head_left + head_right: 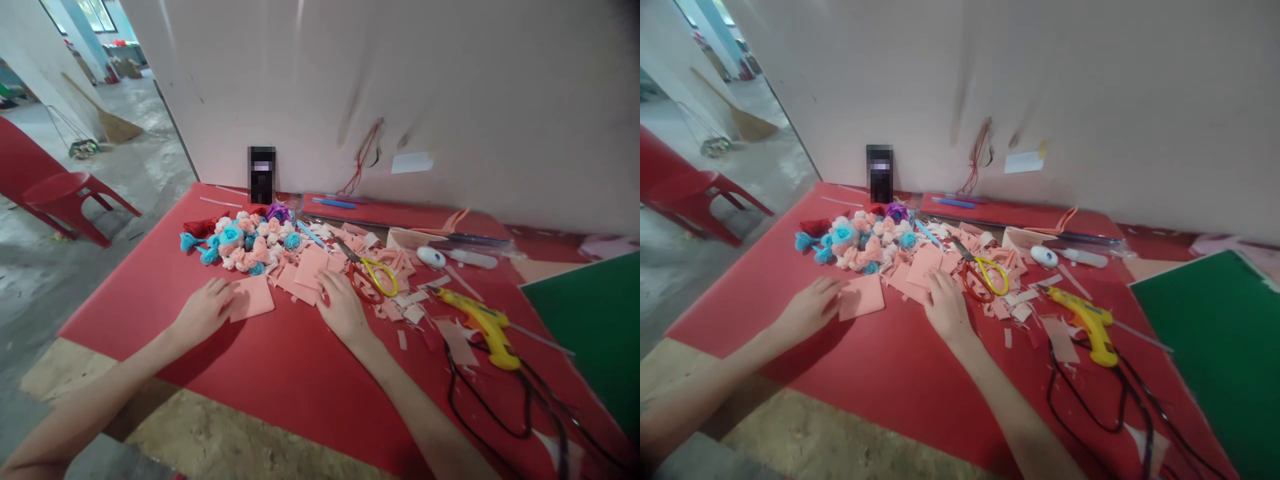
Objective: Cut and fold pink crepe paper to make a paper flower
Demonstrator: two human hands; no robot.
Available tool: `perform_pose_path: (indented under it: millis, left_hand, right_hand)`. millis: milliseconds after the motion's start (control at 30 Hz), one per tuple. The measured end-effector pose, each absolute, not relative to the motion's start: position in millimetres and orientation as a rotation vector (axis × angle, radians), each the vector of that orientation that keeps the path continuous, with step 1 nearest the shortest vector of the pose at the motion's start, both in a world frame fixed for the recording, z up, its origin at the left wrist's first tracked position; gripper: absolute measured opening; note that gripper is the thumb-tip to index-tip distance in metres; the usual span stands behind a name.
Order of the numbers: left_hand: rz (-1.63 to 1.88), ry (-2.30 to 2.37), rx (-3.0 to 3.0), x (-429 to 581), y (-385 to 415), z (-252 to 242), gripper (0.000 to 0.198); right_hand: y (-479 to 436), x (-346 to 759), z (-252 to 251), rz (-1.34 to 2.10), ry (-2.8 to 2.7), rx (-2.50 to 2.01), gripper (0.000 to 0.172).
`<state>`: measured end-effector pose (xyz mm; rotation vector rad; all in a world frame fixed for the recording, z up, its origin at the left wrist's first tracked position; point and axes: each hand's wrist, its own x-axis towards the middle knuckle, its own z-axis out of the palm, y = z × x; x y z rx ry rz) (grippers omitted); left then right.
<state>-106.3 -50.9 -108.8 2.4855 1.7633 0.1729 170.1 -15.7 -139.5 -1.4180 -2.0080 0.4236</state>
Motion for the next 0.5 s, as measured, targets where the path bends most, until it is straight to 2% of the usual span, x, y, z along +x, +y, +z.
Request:
perform_pose_path:
  millis: [100, 167, 367, 500]
  left_hand:
    - [0.313, 1.421, 2.663, -103.4, -55.0, -123.7, 0.028]
    - [0.348, 1.319, 2.685, -101.3, -57.6, -129.2, 0.028]
    - [0.351, 1.209, 2.634, -97.5, -62.6, -129.0, 0.025]
    - [0.406, 1.128, 2.613, -96.7, -62.4, -126.0, 0.027]
  right_hand:
    - [-5.1, 163.2, -149.5, 0.395, -2.071, -1.423, 0.047]
    - [-1.3, 160.2, -154.4, 0.383, -2.074, -1.438, 0.049]
    - [5.3, 168.3, -150.2, 0.325, -1.869, -1.526, 0.035]
    - [4.9, 184.0, -132.4, 0.288, -1.670, -1.548, 0.038]
